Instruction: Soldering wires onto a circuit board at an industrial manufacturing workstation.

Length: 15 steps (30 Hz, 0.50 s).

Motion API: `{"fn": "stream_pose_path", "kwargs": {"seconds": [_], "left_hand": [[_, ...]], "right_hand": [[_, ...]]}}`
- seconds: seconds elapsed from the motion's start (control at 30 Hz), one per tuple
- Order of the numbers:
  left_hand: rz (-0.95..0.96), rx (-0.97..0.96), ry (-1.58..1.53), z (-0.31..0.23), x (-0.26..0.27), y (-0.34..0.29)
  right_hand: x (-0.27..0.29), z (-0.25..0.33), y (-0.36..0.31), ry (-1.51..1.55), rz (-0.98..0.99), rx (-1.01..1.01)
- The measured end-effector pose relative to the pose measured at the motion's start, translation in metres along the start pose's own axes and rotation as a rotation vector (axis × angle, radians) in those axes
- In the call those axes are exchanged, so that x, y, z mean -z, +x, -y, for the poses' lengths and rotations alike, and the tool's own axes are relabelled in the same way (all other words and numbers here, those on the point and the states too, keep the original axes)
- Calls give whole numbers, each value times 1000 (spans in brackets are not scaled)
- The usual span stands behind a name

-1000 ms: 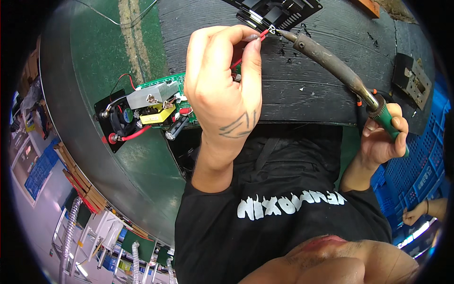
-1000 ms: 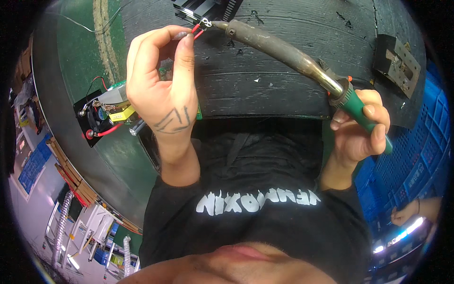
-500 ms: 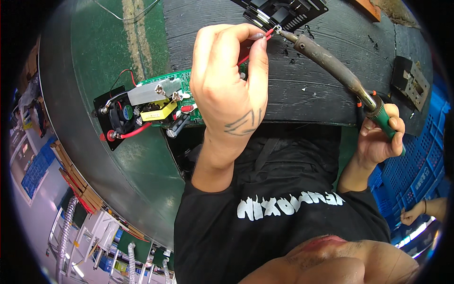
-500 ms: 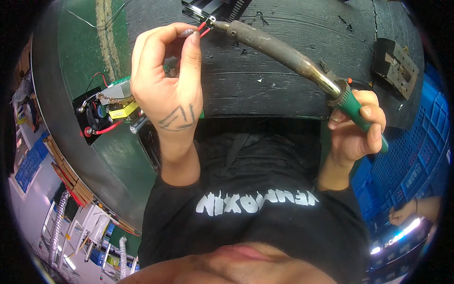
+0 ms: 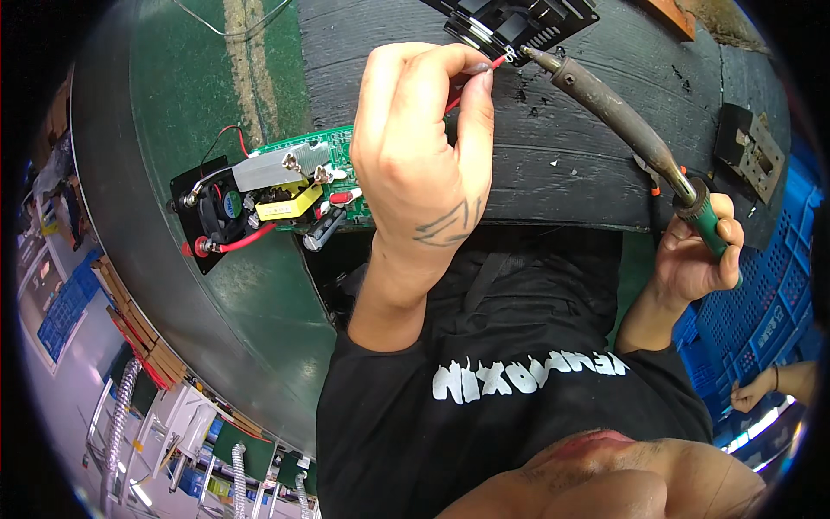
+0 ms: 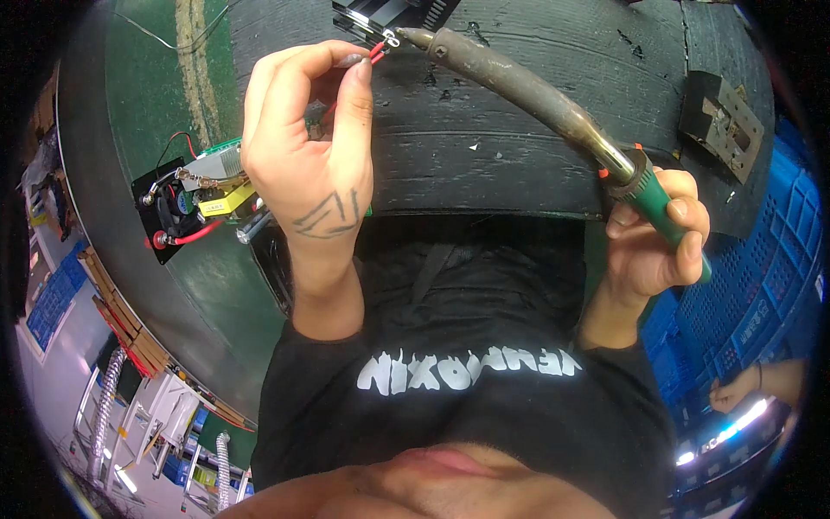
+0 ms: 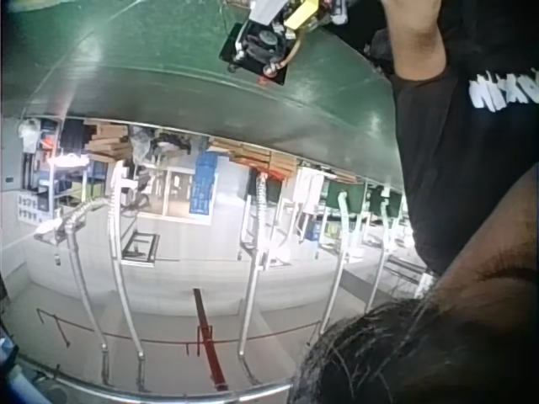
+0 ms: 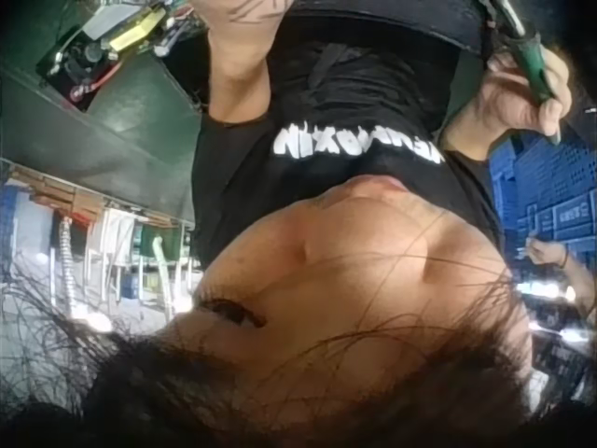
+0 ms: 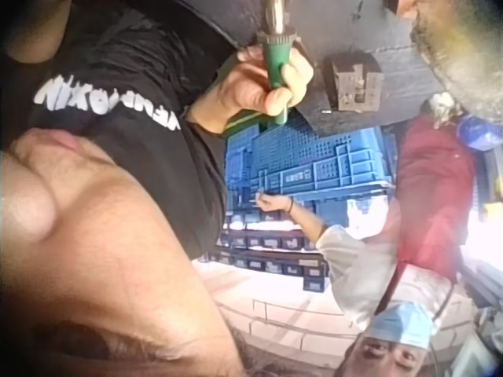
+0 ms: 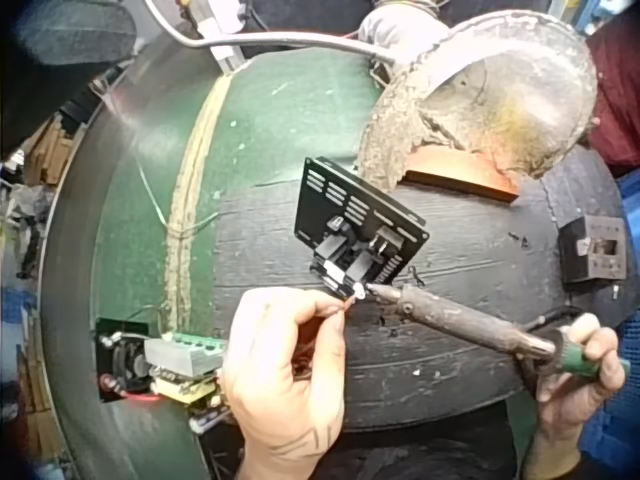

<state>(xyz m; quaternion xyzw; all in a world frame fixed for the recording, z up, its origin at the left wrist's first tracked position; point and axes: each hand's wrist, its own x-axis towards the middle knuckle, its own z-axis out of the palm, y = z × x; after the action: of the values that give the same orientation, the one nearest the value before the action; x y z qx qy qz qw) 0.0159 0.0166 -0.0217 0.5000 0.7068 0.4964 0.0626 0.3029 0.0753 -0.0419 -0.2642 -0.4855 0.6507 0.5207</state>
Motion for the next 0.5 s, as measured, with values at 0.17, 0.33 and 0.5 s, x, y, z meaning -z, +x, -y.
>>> {"fn": "stream_pose_path", "kwargs": {"seconds": [0.17,0.33,0.5], "left_hand": [[0,-2,24,-1,-1,0],[0,-64,46,3,-2,-1],[5,-77,61,1,-1,1]], "right_hand": [[-1,1,2,-14,14,6],[-1,0,1,-16,-12,3],[1,3,1,-14,-7,8]]}}
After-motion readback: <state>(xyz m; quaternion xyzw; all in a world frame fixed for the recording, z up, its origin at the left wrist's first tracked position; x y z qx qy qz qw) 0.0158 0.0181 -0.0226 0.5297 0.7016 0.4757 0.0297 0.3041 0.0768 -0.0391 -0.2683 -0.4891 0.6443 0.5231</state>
